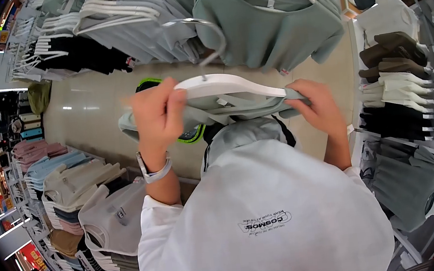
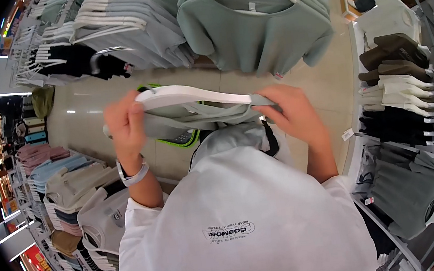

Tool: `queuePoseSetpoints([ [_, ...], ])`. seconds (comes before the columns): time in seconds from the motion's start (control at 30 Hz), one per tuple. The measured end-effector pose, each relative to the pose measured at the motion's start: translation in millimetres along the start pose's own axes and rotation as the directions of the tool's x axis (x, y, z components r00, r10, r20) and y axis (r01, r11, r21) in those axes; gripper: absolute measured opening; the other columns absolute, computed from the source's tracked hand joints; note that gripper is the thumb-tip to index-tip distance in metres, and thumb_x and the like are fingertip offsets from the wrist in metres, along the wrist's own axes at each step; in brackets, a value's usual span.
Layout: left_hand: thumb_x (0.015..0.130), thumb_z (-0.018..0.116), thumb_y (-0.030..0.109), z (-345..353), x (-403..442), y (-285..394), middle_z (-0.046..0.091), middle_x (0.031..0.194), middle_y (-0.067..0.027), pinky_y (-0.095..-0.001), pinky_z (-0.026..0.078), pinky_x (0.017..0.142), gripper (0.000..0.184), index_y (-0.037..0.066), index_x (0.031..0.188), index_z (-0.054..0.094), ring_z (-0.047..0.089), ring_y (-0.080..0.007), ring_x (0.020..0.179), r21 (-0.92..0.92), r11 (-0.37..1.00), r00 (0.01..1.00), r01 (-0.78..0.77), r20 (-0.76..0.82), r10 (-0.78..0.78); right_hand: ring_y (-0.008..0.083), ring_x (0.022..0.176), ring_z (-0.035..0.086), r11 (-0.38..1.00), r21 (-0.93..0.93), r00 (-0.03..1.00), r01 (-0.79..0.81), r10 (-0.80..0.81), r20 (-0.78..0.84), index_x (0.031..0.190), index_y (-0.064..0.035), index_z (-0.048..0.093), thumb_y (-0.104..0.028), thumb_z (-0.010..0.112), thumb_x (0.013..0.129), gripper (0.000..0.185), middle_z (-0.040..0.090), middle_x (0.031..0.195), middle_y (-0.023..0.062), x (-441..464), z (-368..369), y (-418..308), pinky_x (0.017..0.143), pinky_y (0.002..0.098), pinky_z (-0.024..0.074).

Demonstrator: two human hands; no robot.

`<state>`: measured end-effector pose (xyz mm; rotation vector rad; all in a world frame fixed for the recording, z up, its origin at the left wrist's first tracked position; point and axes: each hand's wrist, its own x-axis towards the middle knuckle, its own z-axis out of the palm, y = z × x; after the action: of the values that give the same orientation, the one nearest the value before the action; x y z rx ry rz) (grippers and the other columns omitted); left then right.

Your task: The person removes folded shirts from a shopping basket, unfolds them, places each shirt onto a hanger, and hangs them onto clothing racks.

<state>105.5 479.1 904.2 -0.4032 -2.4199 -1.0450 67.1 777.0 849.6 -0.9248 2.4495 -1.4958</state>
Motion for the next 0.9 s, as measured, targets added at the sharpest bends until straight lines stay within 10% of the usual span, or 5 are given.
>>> queuePoseSetpoints([
  [0.27,0.081,0.062,0.021,47,41,-23,0.049,0.053,-0.0106,-0.0301,0.036,0.044,0.019,0.003,0.076,0.058,0.045,-0.0252,0.044,-0.111,0.986,0.975,0.126,0.198,-0.102,0.0184,0.060,0.053,0.993,-0.096,0.961,-0.075,0.046,-0.273,0.089,-0.0011,0.061,-0.005,0.069,0.075,0.017,0.058,0.072,0.0091,-1,-25,20,0.058,0.0280,0.0425],
  [0.43,0.078,0.065,0.021,60,57,-57,0.060,0.081,-0.0139,-0.0300,0.045,0.067,0.027,-0.002,0.092,0.059,0.058,-0.0250,0.072,-0.001,1.000,0.978,-0.008,0.207,0.008,0.0095,0.070,0.052,0.981,0.027,0.863,-0.192,0.182,-0.472,0.087,0.0011,0.061,-0.006,0.070,0.074,0.018,0.059,0.076,0.0027,-2,-60,60,0.066,0.0228,0.0419],
  [0.9,0.083,0.061,0.015,120,71,-161,0.062,0.091,-0.0147,-0.0317,0.046,0.067,0.021,0.002,0.100,0.060,0.059,-0.0300,0.076,-0.068,0.997,0.998,0.028,0.061,-0.024,0.0082,0.070,0.052,0.977,-0.008,0.890,-0.212,0.189,-0.415,0.087,0.0007,0.062,-0.014,0.071,0.074,0.022,0.060,0.075,0.0017,54,-93,122,0.066,0.0227,0.0419],
])
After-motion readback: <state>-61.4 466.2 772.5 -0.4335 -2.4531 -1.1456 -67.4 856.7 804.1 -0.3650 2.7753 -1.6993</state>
